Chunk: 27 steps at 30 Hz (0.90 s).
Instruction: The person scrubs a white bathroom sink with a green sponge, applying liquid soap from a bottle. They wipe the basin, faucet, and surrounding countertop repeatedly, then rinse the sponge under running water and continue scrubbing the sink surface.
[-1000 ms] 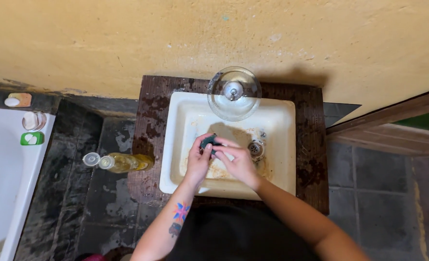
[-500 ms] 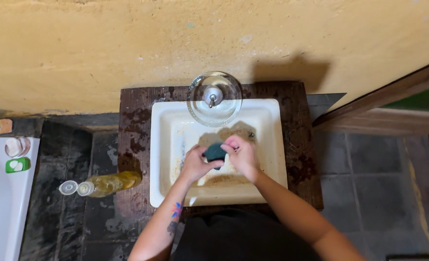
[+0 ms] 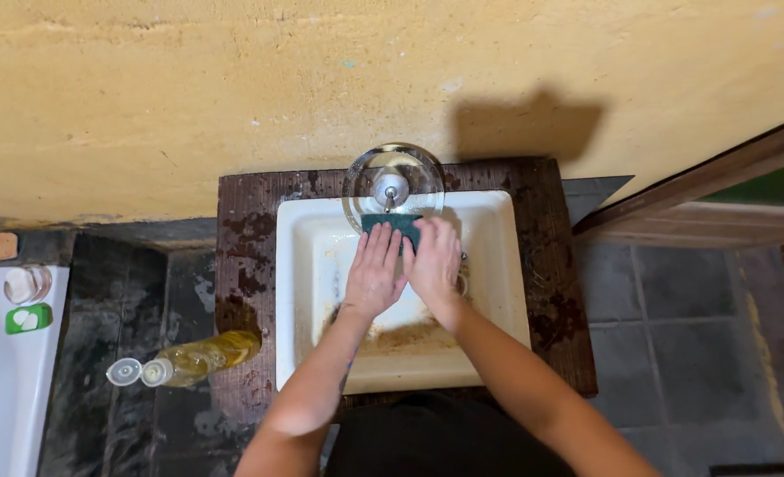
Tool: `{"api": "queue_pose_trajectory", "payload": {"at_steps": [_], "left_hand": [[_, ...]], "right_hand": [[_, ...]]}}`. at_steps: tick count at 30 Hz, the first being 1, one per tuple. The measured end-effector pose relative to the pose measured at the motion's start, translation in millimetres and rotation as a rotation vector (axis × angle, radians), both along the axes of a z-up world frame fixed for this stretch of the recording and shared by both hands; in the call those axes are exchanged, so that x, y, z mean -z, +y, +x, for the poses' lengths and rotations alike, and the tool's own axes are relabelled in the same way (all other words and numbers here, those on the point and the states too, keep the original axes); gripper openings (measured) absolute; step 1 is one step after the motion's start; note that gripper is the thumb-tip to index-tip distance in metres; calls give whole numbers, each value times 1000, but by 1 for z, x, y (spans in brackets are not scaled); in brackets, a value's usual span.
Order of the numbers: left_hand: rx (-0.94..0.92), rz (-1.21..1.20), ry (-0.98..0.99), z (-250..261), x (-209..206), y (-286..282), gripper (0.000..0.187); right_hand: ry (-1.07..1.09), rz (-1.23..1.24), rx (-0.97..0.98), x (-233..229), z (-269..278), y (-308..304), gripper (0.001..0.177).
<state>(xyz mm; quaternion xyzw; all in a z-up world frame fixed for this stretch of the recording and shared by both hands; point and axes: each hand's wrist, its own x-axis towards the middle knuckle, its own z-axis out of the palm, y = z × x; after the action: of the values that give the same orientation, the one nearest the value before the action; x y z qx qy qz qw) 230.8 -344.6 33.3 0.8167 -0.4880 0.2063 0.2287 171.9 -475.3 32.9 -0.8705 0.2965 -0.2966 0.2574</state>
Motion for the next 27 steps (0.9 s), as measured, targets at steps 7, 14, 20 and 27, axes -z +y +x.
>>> {"api": "queue_pose_trajectory", "payload": {"at_steps": [7,14,20,27], "left_hand": [[-14,-31,-255,13,35,6,42],[-39,79,-182,37,27,-8,47],[98,157,-147,21,14,23,45],[44,199,-184,33,16,11,45]], "right_hand": [[117,-558,-378,2,-14,23,58],[205,-702,-241,3,26,22,46],[199,-724,-252,8,-12,32,42],[205,-747,-220,4,8,26,39]]}}
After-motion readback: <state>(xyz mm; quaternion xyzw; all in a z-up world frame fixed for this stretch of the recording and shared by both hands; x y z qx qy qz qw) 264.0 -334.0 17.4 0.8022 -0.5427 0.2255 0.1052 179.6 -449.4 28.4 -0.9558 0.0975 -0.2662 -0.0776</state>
